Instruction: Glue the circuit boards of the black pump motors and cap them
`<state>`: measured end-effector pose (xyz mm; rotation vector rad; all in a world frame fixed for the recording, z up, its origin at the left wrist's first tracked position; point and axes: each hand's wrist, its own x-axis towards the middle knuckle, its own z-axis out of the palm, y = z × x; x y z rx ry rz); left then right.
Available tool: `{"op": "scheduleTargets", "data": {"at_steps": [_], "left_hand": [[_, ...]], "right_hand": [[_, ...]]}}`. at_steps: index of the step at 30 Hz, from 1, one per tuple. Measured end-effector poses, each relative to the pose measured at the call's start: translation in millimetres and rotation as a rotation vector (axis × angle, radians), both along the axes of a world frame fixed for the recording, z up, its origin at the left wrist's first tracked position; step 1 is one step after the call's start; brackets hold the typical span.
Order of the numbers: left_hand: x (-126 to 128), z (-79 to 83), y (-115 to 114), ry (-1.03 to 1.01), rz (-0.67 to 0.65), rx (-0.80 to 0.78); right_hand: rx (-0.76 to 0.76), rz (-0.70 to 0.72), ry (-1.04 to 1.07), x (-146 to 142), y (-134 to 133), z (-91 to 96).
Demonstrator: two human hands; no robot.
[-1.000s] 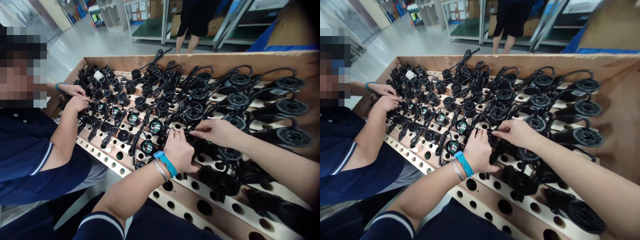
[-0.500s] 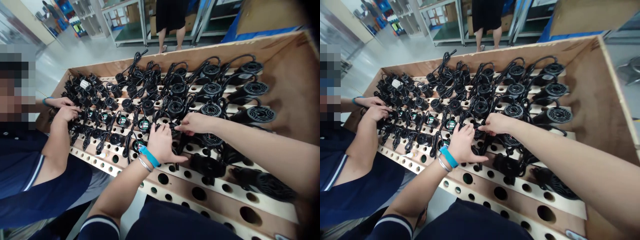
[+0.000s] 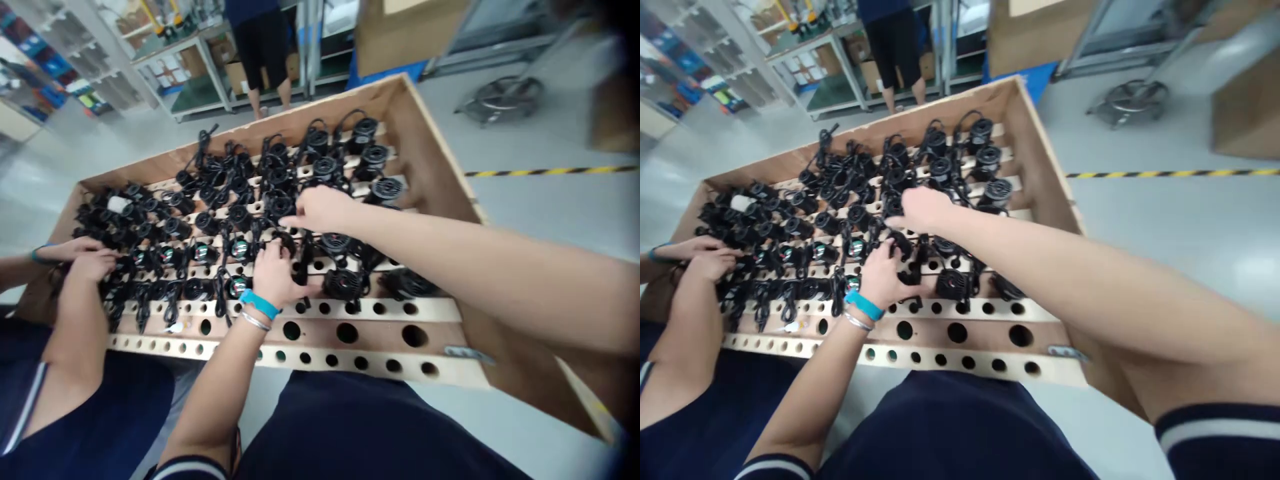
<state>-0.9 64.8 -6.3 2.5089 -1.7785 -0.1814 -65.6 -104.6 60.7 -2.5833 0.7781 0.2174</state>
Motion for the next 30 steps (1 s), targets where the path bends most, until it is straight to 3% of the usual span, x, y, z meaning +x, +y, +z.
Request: {"op": "scheduleTargets", "data": {"at_steps": [3, 5, 7, 10, 13, 16, 19, 22, 27, 30], "left_hand": [[2.2, 0.3, -1.6, -0.037, -0.013, -0.027], [4.3, -0.5, -2.9, -0.058, -0.021, -0.024], [6.5, -0.9, -4.1, -0.068, -0.018, -0.002], [10.3, 0.6, -6.2, -0.06, -0.01, 0.056], [14.0, 5.1, -9.8, -0.052, -0.032, 0.11], [16.0, 10.6, -15.0, -0.091, -0.064, 0.158], [16.2, 14.7, -20.2, -0.138, -0.075, 0.224], [16.1, 17.2, -23.0, -0.163, -0.102, 0.264], [16.8, 21.5, -23.3, -0.194, -0.124, 0.25], [18.9, 23.8, -27.3, -0.222, -0.129, 0.248]], "right_hand": [[-0.153, -0.091, -0.373, -83.7, 8.4, 45.7], [-0.142, -0.15, -0.571, -154.7, 28.7, 56.3], [-0.078, -0.241, -0.656, -220.6, 61.2, 41.1], [0.049, -0.395, -0.688, -281.2, 116.1, -18.5], [0.085, -0.584, -0.59, -292.0, 156.6, -80.3], [0.018, -0.679, -0.63, -282.6, 172.4, -115.6], [-0.043, -0.663, -0.684, -276.4, 172.9, -128.2], [-0.085, -0.635, -0.718, -274.9, 174.4, -128.5], [-0.027, -0.504, -0.839, -290.5, 194.8, -127.5], [-0.083, -0.694, -0.85, -316.3, 209.8, -145.3]]}}
